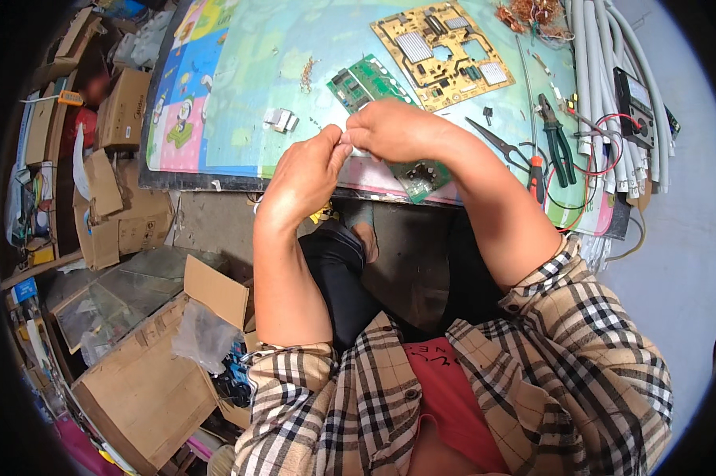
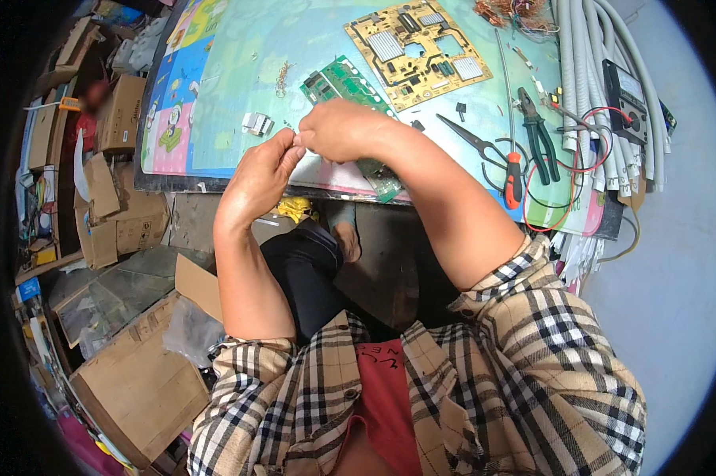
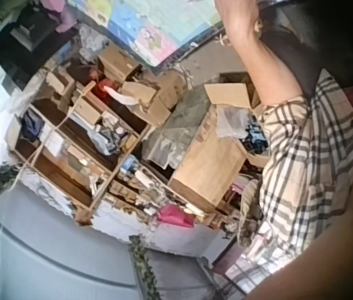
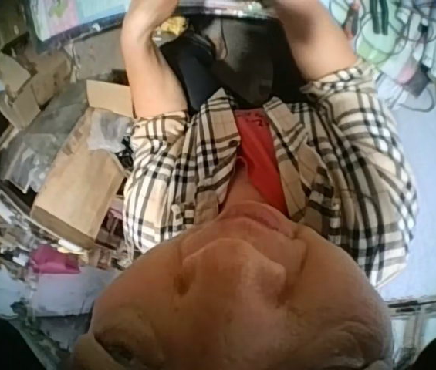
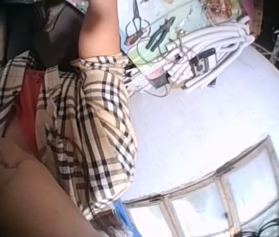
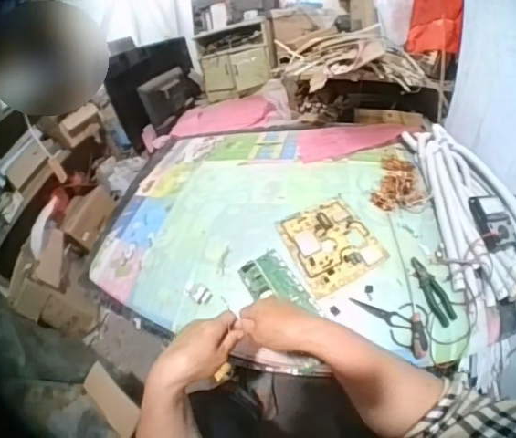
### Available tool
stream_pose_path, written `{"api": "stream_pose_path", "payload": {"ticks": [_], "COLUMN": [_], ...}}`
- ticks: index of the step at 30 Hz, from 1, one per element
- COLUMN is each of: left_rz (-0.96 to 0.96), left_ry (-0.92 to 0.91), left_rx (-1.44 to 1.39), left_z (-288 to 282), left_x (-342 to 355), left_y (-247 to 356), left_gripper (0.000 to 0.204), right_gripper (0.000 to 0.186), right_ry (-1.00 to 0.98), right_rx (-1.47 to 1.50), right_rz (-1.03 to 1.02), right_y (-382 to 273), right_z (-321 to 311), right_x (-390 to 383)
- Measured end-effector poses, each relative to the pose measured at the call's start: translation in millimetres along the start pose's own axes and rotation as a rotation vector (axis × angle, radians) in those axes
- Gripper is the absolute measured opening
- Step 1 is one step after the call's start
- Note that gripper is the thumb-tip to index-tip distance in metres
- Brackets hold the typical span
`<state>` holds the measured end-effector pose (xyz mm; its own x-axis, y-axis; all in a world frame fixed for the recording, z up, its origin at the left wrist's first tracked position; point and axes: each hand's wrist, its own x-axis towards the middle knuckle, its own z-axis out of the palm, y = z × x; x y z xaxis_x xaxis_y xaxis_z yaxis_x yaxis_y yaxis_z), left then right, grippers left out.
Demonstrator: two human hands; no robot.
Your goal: The person uses shears to trim a wire on a green circuit board, then uses a screwdriver to adjust components. They continue to manipulate small parts and wires on the board throughout the clip.
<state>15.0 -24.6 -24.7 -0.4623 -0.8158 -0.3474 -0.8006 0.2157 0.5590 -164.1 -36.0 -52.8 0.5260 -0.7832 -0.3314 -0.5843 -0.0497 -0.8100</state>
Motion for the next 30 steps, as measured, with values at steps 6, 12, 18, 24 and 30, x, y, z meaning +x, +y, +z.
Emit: {"api": "stream_pose_path", "payload": {"ticks": [6, 12, 18, 24, 30], "left_rz": [0.012, 0.012, -0.22, -0.389, -0.512], "left_ry": [0.018, 0.096, 0.295, 0.459, 0.535], "left_rx": [-0.493, -0.396, -0.323, 0.051, 0.111], "left_z": [-7, -11, -9, 13, 19], "left_x": [1, 8, 38, 111, 166], "left_y": [-14, -6, -45, -102, -117], "left_gripper": [0.025, 0.026, 0.024, 0.023, 0.029], "right_gripper": [0.032, 0.034, 0.038, 0.026, 0.011], "right_ry": [0.039, 0.233, 0.914, 0.884, 0.365], "right_rx": [0.498, 0.403, 0.121, 0.421, -0.12], "right_rz": [-0.002, -0.039, 0.052, 0.126, -0.2], "right_y": [8, 12, 40, 33, -37], "right_z": [-8, -11, -19, -5, 85], "right_x": [-1, 1, 14, 14, -3]}}
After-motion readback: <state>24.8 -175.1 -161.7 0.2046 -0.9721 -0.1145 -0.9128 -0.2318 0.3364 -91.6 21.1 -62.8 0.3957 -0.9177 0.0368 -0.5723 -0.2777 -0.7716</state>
